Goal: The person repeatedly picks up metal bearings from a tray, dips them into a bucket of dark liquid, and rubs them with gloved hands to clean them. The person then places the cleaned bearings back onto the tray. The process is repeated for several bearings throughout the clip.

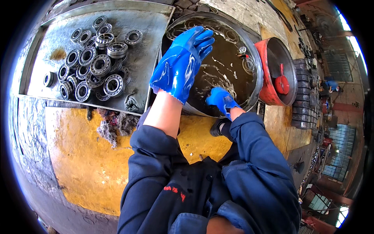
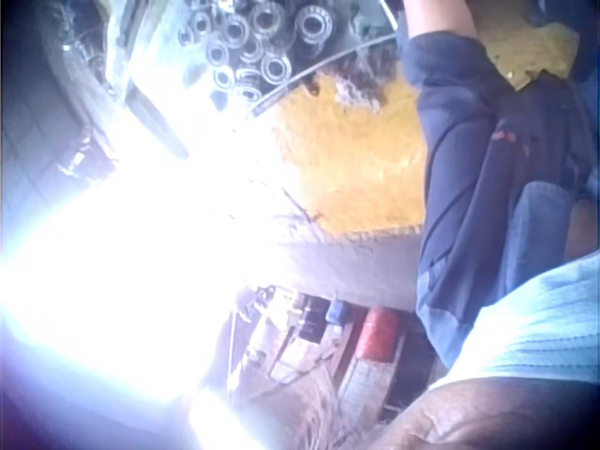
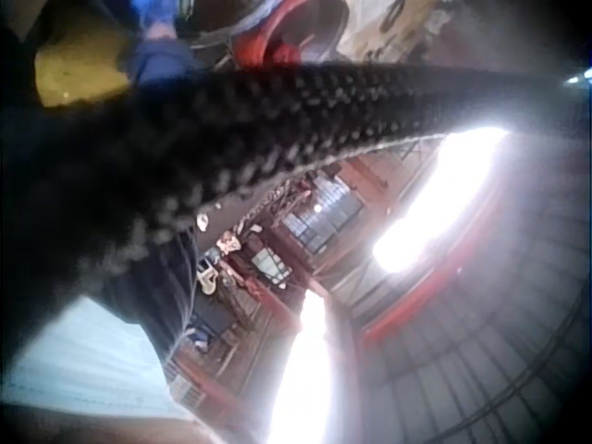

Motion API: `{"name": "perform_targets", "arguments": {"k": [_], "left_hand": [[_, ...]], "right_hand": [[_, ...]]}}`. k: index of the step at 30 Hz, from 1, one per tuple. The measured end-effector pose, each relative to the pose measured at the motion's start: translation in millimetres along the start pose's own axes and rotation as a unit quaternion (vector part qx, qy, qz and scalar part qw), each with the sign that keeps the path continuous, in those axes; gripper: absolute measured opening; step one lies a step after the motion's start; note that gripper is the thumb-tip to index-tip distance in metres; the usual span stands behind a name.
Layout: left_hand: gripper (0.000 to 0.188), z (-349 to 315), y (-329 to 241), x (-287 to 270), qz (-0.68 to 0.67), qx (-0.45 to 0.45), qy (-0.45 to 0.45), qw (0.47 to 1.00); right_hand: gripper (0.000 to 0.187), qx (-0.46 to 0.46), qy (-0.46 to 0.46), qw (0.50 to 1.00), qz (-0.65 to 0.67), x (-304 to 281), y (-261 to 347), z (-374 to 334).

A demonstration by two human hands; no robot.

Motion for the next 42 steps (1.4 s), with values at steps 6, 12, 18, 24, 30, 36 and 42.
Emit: {"name": "perform_targets", "arguments": {"k": [6,12,18,24,30,36,42], "left_hand": [[0.046,5,6,6,0.012,-0.027,-0.008,1.0],[0.046,3,0,2,0.043,-0.026,-0.02,0.999],[0.047,3,5,-6,0.0,-0.005,0.024,1.0],[0.047,0,-3,14,0.013,-0.035,-0.029,0.999],[0.05,-6,-1,9,-0.007,-0.01,-0.006,1.0],[0.048,-5,6,8,-0.028,-0.018,-0.005,0.999],[0.048,-4,6,17,-0.029,-0.022,0.017,0.999]], "right_hand": [[0.039,-0.039,-0.041,0.997,-0.059,22,-6,-11],[0.04,-0.072,-0.001,0.997,-0.008,4,-2,-9],[0.038,0.02,-0.005,0.999,-0.031,19,-9,-8],[0.039,-0.073,0.075,0.95,-0.294,11,15,8],[0.051,-0.004,-0.019,0.989,0.149,26,-45,-13],[0.022,-0.103,0.055,0.942,-0.315,12,19,0],[0.036,0.113,-0.051,0.988,0.096,12,-40,-16]]}}
Point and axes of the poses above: each hand's wrist, its own z-axis towards the middle knuckle, its own x-axis out of the palm, y = z × x, the point moved 3 cm from there along z, towards the middle knuckle, and after that the axes turned 6 degrees about z, right-handed, at the moved point
